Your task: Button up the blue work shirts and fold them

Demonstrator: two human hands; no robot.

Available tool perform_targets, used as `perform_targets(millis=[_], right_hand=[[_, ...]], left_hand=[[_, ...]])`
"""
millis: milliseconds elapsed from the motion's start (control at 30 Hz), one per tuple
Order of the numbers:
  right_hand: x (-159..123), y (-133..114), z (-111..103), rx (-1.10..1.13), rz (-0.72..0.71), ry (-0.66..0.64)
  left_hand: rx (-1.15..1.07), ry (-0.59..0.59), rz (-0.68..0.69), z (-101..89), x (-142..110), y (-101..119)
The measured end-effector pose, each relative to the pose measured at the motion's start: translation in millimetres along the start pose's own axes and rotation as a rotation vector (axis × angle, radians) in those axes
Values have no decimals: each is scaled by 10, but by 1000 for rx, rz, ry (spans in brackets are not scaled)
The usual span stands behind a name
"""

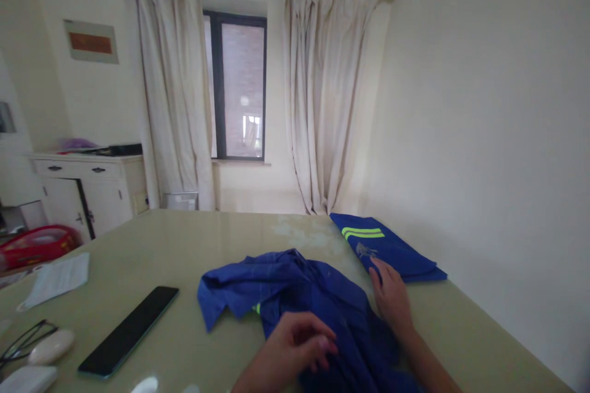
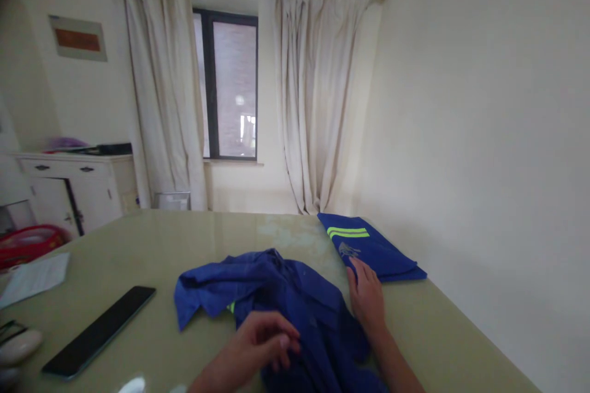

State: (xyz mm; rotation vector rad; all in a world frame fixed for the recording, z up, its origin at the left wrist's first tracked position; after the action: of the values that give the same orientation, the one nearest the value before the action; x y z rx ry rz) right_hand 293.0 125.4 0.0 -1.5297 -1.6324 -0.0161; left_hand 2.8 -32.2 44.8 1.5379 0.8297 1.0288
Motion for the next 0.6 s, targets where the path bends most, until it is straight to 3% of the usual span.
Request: perform_targets(millis=[67, 133, 233, 300, 367, 467, 533, 600], right_hand=[[-82, -160, -47, 246, 15, -111], [-181, -387, -36, 454, 49, -327], [-354, -797, 20, 635, 33, -637], [-479, -1050, 48, 674, -23, -790], [-608, -1245, 64, 637, -100, -883], [-804, -1418, 88, 440, -185, -913], [-924, -1490, 84, 323, -215, -896], [-1024, -1548, 36, 271, -242, -870]], left_hand=[[304, 346, 36, -339, 37, -92], [694, 597, -20, -660, 16, -237], [1075, 746, -222, -967, -64, -471], [1175, 780, -310, -1056, -104, -569], [1223, 780, -314, -1083, -109, -607], [1146, 652, -177, -1046, -53, -627], [965, 541, -41, -987, -8, -649], [756, 507, 66, -922, 18, -673]])
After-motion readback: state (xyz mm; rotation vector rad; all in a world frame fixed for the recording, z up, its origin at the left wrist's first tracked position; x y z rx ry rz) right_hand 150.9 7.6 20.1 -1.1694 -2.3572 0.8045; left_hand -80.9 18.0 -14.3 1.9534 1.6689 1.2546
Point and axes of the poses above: each hand's wrist, its own x-axis towards the middle knuckle, its own z-axis out of the palm, y = z × x, the point moved 2 cm from there along x, towards the middle knuckle, and after that the axes turned 8 degrees about z, right-handed, at the moved point
